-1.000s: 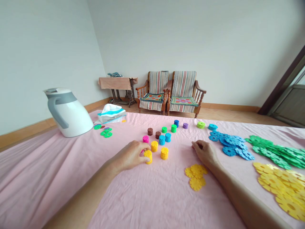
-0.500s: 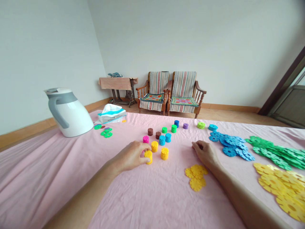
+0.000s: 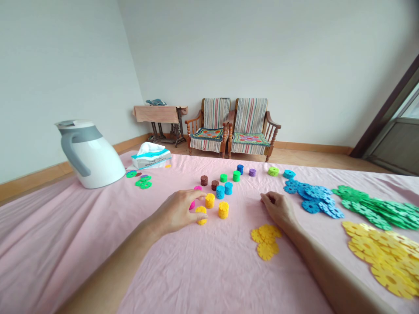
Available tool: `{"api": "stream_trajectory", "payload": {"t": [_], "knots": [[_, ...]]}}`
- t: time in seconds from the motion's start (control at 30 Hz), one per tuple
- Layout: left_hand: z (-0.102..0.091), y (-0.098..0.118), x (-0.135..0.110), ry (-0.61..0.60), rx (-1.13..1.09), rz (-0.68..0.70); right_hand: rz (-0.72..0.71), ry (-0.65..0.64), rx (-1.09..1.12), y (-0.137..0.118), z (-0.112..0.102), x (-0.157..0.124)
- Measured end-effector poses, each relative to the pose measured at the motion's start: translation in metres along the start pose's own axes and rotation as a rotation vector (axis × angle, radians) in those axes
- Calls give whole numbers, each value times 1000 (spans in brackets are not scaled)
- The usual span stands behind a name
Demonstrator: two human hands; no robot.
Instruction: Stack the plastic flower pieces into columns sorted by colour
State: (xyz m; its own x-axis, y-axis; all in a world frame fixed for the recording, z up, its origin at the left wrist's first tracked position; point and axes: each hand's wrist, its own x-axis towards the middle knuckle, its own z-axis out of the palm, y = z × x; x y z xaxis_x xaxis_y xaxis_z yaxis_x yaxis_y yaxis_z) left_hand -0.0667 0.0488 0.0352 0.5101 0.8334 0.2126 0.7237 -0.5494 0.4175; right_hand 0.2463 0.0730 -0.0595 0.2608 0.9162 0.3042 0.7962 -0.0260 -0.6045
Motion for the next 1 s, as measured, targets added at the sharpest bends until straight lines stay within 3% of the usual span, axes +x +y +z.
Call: {"api": "stream_trajectory", "payload": {"t": [0.1,0.3,0.43,0.6,0.83,1.0], "knots": [[5,19,-2,47,-118,67,6,12,13,-3,-1,0],[43,67,0,-161,-167,291,6,29,16,-4,-2,-1],[71,82,13,-223,-80,242,-8,35,19,-2,-1,0],[91,84,32,-253,3,230,-20,38,28,-1,1,0],[98,84,35,-211,12,258,-22,42,36,-1,2,0],[80,79,31,-159,22,266,-19,37,36,-2,1,0]]}}
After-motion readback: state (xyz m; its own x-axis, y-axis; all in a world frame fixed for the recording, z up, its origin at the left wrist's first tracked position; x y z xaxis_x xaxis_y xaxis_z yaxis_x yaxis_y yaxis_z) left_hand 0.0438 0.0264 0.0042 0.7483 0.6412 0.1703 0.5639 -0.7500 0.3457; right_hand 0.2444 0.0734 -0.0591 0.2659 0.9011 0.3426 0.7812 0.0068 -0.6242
